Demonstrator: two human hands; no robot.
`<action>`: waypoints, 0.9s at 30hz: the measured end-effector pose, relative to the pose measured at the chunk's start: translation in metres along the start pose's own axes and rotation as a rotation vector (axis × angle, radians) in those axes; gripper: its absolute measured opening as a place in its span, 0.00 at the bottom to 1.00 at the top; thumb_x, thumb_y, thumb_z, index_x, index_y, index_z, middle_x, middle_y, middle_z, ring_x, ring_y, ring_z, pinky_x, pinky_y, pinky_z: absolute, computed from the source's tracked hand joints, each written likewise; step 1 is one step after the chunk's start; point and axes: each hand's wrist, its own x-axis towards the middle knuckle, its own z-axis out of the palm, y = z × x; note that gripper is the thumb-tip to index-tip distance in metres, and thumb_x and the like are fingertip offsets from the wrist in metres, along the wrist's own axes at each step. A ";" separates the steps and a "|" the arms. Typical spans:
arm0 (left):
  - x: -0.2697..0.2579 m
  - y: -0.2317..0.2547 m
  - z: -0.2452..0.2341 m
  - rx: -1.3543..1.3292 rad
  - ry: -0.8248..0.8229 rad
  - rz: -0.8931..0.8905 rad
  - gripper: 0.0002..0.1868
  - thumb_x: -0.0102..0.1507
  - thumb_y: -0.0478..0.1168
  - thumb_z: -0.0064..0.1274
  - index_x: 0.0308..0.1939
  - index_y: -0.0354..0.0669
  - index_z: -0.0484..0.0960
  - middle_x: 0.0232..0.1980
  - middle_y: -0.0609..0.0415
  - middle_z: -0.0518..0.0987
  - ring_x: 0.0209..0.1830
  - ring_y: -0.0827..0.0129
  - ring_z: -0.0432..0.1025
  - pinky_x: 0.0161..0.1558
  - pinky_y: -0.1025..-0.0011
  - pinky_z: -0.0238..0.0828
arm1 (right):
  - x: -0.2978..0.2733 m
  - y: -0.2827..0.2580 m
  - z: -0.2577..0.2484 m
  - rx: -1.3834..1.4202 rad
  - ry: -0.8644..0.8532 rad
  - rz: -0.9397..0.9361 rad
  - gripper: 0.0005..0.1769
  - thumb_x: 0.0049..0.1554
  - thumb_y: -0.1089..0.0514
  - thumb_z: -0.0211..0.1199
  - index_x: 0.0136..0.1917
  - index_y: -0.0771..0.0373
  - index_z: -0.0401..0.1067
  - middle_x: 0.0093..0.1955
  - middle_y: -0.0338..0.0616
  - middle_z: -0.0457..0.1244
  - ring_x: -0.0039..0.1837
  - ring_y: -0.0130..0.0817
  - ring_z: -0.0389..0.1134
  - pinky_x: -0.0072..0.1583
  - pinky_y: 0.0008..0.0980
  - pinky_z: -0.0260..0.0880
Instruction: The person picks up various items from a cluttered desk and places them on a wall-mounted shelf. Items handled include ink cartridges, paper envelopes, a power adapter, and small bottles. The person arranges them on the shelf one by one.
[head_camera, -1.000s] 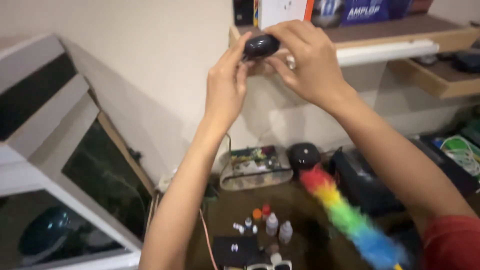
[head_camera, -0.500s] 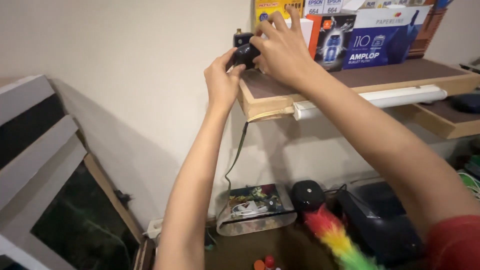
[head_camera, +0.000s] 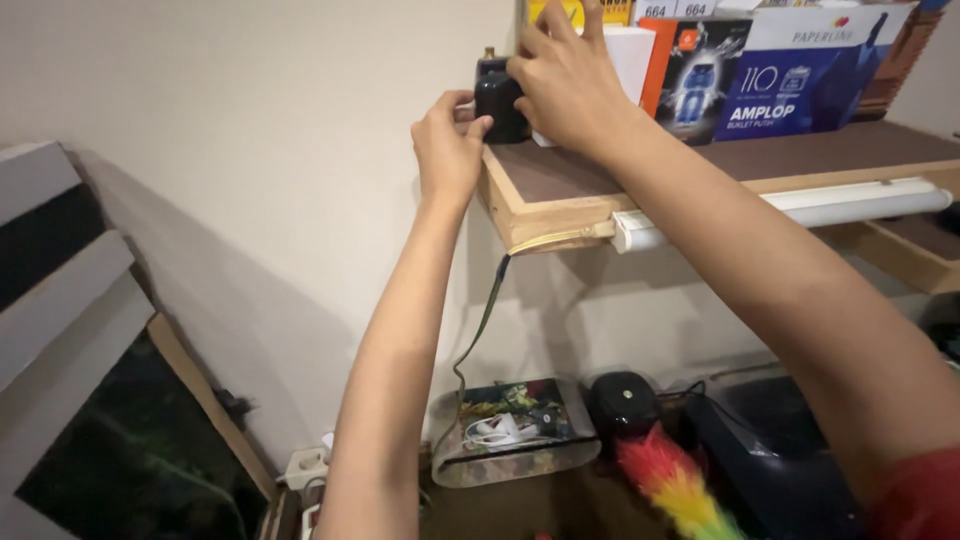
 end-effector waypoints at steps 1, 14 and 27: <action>0.000 0.001 0.000 0.001 -0.002 -0.006 0.18 0.54 0.33 0.63 0.48 0.46 0.84 0.40 0.49 0.89 0.40 0.68 0.86 0.49 0.73 0.81 | -0.002 0.000 0.002 0.004 -0.005 -0.001 0.21 0.46 0.41 0.75 0.48 0.53 0.82 0.52 0.37 0.68 0.64 0.46 0.61 0.65 0.57 0.50; -0.001 0.021 -0.003 0.247 0.012 -0.142 0.23 0.45 0.48 0.72 0.39 0.49 0.81 0.38 0.56 0.87 0.41 0.65 0.81 0.49 0.67 0.75 | -0.018 0.003 0.004 0.149 -0.104 0.012 0.16 0.54 0.47 0.67 0.54 0.47 0.83 0.75 0.46 0.59 0.79 0.56 0.47 0.71 0.65 0.32; -0.043 0.088 -0.047 0.038 -0.021 0.084 0.13 0.55 0.43 0.64 0.41 0.45 0.81 0.39 0.57 0.87 0.37 0.71 0.83 0.46 0.74 0.80 | -0.046 -0.006 -0.092 0.432 -0.135 0.039 0.11 0.63 0.47 0.63 0.53 0.47 0.84 0.73 0.43 0.58 0.72 0.57 0.50 0.67 0.65 0.38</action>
